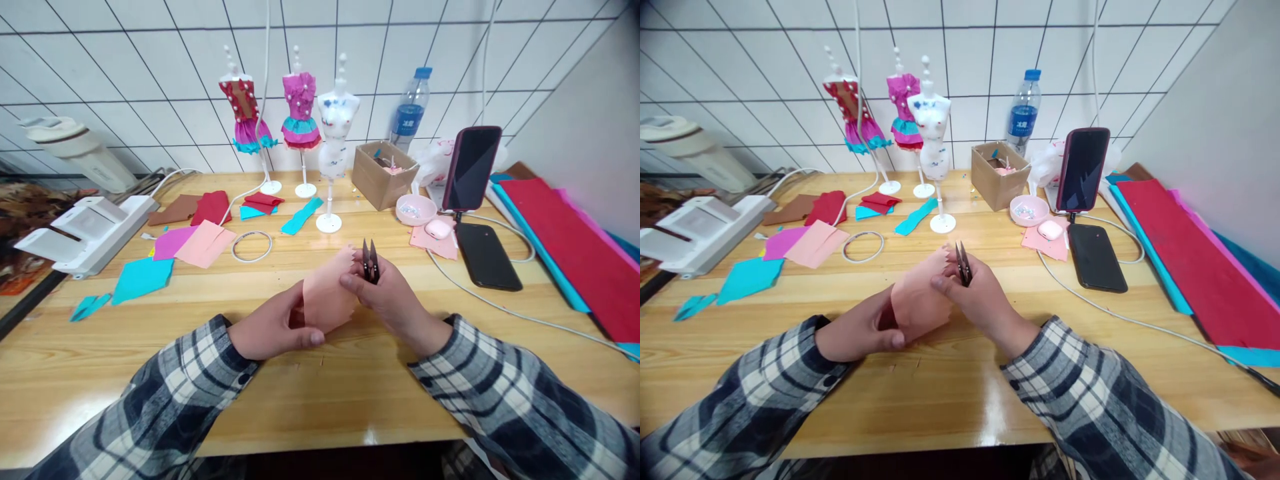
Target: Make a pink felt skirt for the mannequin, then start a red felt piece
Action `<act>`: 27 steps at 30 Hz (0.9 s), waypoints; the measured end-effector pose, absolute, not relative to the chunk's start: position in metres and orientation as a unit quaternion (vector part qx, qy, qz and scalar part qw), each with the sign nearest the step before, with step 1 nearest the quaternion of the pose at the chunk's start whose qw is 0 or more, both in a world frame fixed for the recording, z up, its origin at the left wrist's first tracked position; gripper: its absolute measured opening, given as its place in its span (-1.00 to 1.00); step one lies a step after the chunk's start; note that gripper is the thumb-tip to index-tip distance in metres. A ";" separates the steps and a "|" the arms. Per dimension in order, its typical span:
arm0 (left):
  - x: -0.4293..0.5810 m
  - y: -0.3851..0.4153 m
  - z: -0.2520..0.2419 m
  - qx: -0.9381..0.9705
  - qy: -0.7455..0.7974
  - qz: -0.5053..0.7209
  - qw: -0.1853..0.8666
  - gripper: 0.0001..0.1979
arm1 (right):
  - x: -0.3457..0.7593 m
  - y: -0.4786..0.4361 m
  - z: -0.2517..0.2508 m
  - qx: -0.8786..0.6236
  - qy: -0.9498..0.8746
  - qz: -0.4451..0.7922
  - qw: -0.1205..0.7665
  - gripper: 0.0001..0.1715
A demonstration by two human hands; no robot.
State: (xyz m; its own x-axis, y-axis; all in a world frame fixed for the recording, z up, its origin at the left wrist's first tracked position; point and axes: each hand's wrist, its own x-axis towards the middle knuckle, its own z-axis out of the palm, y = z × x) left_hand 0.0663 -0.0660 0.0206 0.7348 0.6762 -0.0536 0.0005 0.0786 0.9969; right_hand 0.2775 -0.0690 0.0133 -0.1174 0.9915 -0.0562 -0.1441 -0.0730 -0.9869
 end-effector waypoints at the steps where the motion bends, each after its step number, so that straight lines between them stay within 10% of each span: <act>1: 0.065 -0.064 0.019 0.624 0.262 0.250 0.692 -0.21 | 0.278 -0.069 0.013 -0.447 -0.499 0.564 0.483 -0.49; 19: 0.067 -0.060 0.021 0.375 0.282 0.384 0.795 -0.77 | 0.270 -0.077 0.014 -0.412 -0.642 0.560 0.324 -0.55; 27: 0.066 -0.059 0.017 0.411 0.353 0.407 0.735 -0.61 | 0.281 -0.069 0.012 -0.477 -0.626 0.526 0.322 -0.49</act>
